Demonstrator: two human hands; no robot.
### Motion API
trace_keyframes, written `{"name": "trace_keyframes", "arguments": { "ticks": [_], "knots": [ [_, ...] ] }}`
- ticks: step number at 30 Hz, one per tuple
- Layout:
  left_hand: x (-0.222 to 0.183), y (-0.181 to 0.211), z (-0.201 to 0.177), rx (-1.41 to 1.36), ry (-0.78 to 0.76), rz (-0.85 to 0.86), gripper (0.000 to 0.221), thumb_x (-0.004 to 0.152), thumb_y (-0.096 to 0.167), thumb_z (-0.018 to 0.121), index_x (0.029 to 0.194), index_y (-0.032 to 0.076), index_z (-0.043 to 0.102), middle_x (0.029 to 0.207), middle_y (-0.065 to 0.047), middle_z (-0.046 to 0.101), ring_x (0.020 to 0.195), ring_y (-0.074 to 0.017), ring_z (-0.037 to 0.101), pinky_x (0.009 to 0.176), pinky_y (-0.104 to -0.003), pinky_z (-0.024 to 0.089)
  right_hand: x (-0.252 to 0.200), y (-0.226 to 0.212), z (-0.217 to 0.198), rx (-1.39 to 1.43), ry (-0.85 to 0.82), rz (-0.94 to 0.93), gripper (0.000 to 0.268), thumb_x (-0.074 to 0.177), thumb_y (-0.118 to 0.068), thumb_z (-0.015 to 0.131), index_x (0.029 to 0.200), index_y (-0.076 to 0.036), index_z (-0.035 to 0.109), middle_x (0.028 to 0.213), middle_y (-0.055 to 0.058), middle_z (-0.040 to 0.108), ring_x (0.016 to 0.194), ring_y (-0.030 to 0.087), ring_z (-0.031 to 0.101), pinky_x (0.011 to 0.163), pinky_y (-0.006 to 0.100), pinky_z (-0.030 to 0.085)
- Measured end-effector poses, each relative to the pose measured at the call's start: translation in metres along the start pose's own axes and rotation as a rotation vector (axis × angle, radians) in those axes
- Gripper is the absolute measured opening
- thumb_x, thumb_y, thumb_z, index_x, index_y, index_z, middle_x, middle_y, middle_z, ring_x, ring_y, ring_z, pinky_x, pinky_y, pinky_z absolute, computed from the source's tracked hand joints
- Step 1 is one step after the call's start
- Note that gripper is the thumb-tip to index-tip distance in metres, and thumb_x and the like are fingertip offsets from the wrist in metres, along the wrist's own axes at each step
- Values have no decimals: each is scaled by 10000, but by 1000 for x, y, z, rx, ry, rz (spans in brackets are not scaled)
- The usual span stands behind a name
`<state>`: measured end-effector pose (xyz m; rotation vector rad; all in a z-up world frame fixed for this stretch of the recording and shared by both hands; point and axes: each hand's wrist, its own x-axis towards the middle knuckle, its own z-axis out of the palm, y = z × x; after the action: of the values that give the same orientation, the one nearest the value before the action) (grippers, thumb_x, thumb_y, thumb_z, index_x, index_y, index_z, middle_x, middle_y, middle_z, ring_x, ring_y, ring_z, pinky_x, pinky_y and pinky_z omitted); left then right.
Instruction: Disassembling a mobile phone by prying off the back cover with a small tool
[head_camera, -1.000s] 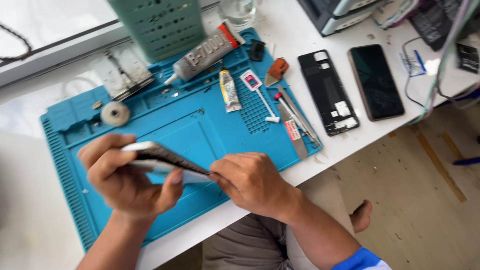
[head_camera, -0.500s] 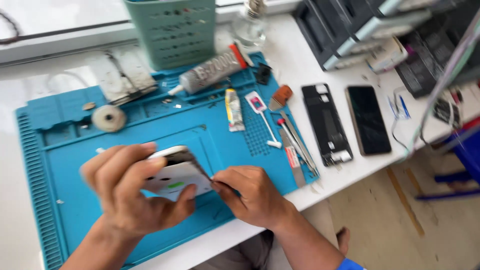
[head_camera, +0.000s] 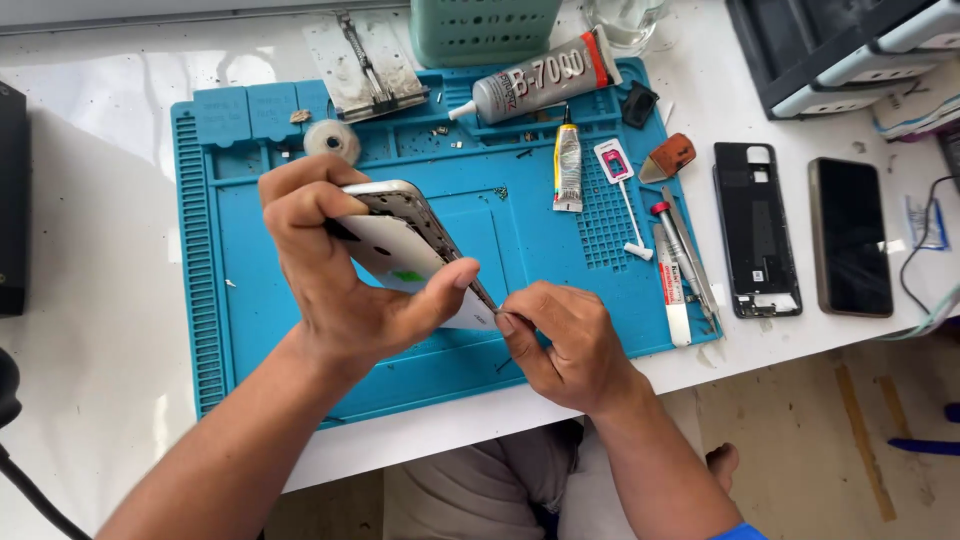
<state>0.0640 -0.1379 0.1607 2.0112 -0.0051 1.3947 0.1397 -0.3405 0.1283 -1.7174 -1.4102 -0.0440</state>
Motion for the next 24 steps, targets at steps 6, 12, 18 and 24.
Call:
{"name": "trace_keyframes", "arguments": {
  "ticks": [6, 12, 18, 24],
  "knots": [
    [3, 1, -6, -101, 60, -141, 547, 864, 347, 745, 1030, 71, 302, 1083, -107, 346, 1004, -270, 392, 896, -392, 361, 0, -3, 10, -16, 42, -67, 157, 1069, -121, 505, 984, -9, 574, 810, 120, 626, 641, 225, 565, 559, 344, 464],
    [0, -4, -6, -214, 142, -197, 434, 914, 289, 686, 1063, 104, 323, 1093, -78, 348, 1023, -239, 382, 926, -364, 360, 16, -16, -1, -105, -90, -108, 176, 1056, -107, 502, 942, -14, 598, 745, 89, 596, 583, 222, 530, 519, 347, 409],
    [-1, -10, -6, -103, 141, -179, 382, 939, 307, 708, 1105, 85, 445, 1113, -87, 423, 1050, -254, 436, 911, -376, 414, 22, -11, -6, -53, -126, -97, 201, 1065, -127, 503, 953, -12, 625, 724, 72, 634, 613, 203, 606, 558, 324, 482],
    [-2, -11, -5, -133, 100, -198, 354, 940, 314, 682, 1095, 78, 469, 1128, -107, 438, 1064, -251, 479, 955, -375, 438, 16, -7, -2, 49, -73, -55, 179, 1052, -113, 516, 981, 2, 634, 777, 103, 696, 671, 206, 720, 605, 299, 571]
  ]
}}
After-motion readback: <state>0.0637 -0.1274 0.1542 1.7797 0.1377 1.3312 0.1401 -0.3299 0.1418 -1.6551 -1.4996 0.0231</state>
